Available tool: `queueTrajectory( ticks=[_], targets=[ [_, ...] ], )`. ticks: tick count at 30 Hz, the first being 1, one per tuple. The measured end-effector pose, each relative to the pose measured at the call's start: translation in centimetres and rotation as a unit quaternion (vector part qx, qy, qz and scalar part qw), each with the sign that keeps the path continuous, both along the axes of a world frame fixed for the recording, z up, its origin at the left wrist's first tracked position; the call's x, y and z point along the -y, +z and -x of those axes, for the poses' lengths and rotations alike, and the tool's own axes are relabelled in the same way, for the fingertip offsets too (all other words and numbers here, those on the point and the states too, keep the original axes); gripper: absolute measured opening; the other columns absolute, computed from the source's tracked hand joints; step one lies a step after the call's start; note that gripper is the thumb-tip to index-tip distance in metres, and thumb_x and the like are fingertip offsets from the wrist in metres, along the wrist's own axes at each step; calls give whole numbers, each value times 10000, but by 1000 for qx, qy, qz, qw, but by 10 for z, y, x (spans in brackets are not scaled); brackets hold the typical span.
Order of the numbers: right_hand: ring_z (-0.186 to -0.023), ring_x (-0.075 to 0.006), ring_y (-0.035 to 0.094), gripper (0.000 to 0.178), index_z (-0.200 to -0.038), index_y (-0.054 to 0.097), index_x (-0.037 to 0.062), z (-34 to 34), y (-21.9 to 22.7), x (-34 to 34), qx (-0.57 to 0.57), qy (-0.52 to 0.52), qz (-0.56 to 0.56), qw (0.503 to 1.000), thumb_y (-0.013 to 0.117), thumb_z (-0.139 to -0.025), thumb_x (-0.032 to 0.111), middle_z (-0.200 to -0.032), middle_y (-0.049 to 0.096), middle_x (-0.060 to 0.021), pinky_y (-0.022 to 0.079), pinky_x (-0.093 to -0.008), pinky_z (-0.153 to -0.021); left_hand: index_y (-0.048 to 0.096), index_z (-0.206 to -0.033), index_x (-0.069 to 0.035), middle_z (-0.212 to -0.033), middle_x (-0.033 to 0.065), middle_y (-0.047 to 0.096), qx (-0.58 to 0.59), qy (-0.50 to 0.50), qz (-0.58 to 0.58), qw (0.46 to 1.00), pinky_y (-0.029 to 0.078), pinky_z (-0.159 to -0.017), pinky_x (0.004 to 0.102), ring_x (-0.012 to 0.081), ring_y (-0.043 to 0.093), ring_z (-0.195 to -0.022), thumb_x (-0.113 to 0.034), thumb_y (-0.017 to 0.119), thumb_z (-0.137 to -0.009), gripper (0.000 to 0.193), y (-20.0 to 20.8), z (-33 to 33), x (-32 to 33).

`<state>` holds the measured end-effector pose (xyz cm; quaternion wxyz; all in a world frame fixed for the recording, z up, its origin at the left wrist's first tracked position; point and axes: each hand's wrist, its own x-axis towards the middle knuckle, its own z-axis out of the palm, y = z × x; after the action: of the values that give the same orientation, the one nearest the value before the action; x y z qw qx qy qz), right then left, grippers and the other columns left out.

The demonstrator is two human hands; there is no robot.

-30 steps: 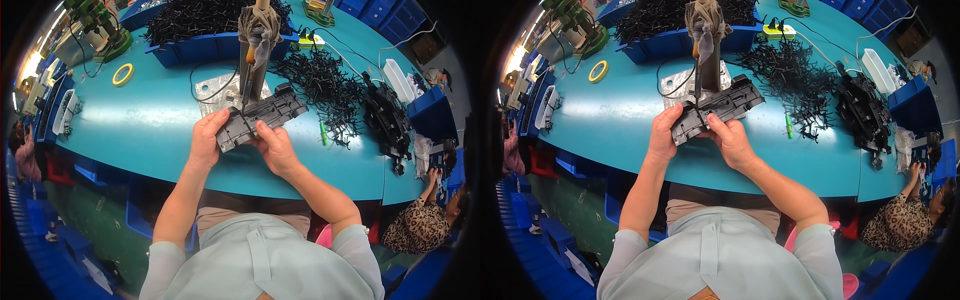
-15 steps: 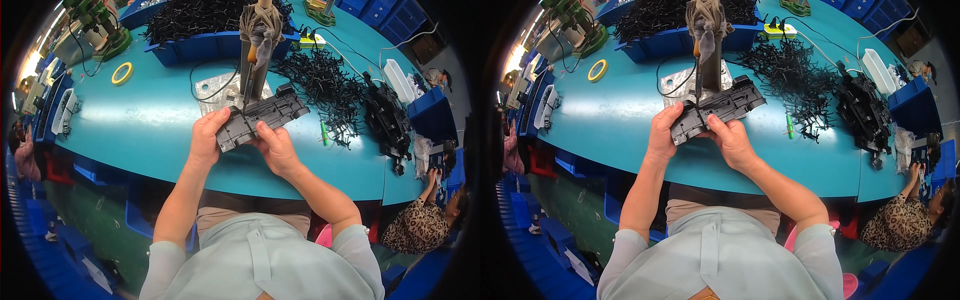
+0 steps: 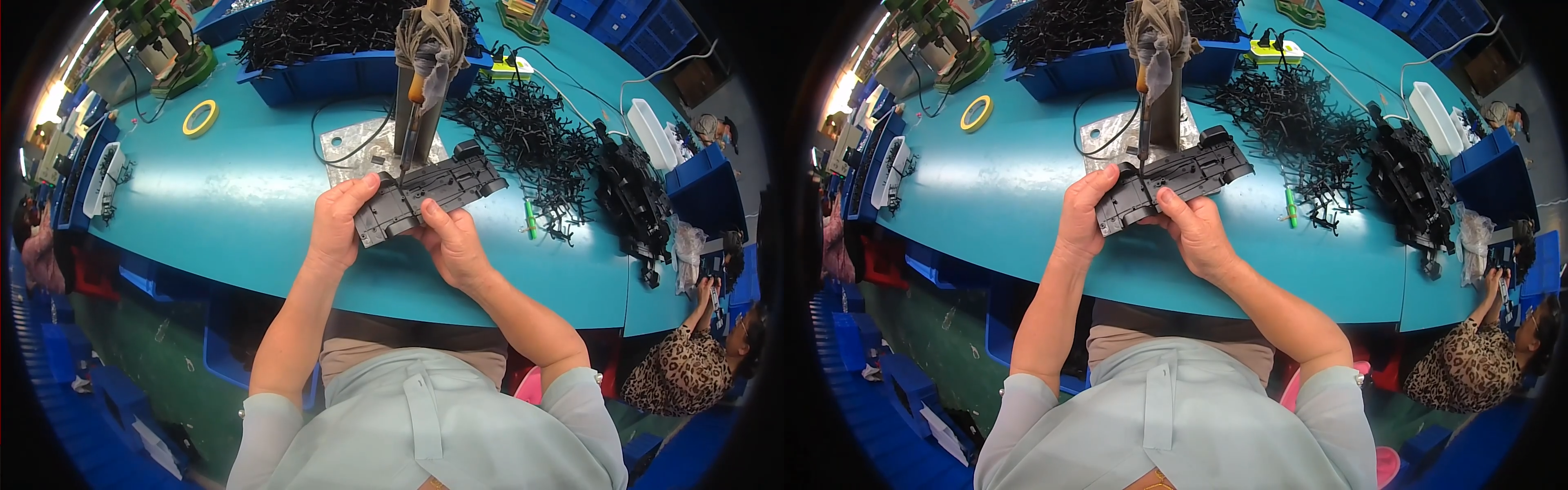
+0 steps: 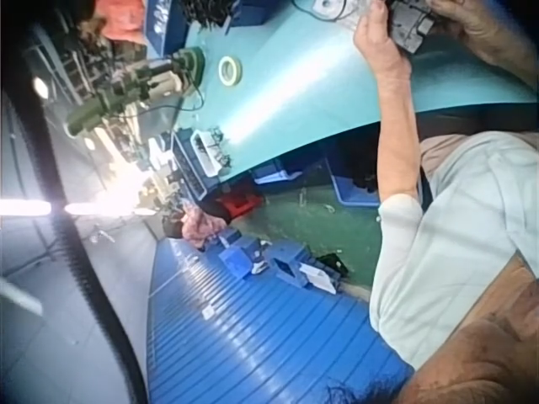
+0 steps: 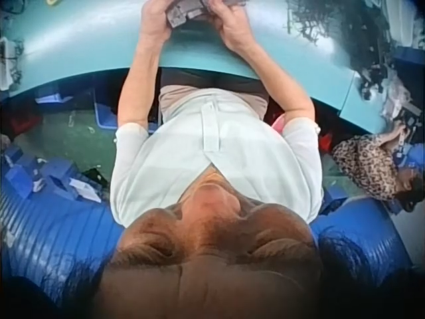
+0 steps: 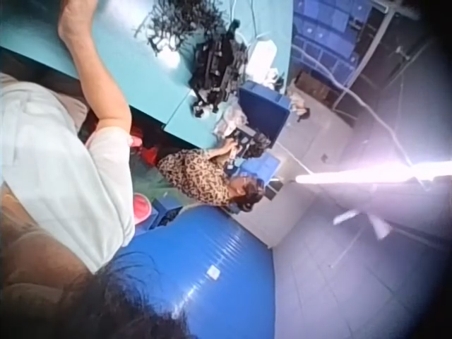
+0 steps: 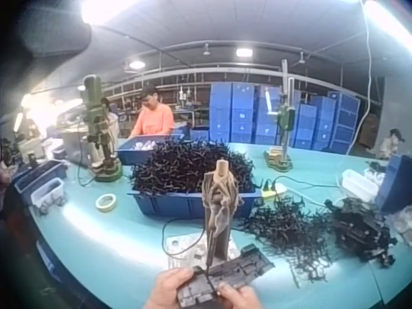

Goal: Manually assembling the chassis and axle components of plastic toy trucks.

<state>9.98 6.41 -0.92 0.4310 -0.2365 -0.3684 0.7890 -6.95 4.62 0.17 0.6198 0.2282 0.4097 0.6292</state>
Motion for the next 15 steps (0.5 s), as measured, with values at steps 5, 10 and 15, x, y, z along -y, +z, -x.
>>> queueTrajectory(
  ticks=[5, 10, 15],
  targets=[
    [-1048, -163, 570, 351, -1194, 534, 5, 0, 2, 1, -4, 2, 3, 1000, 552, -957, 263, -1152, 589, -74, 504, -349, -873, 617, -938, 48, -874, 114, 658, -25, -11, -6, 1000, 539, -654, 260, 142, 643, -735, -218, 607, -904, 269, 1, 2, 0],
    [-1047, -164, 570, 354, -1201, 525, 8, 0, 2, 2, -3, 3, 3, 1000, 547, -959, 265, -1156, 586, -73, 502, -350, -875, 623, -882, 37, -828, 98, 654, -20, -4, -4, 1000, 528, -629, 247, 128, 634, -691, -203, 637, -892, 240, 6, 0, 0],
    [-1052, -168, 572, 356, -1202, 526, 4, 0, 2, 2, -12, 4, 10, 1000, 544, -960, 265, -1162, 589, -76, 496, -353, -885, 624, -859, 34, -811, 98, 654, -26, -13, 1, 1000, 525, -623, 244, 127, 632, -684, -196, 634, -892, 232, 11, 0, 0]
  ],
)
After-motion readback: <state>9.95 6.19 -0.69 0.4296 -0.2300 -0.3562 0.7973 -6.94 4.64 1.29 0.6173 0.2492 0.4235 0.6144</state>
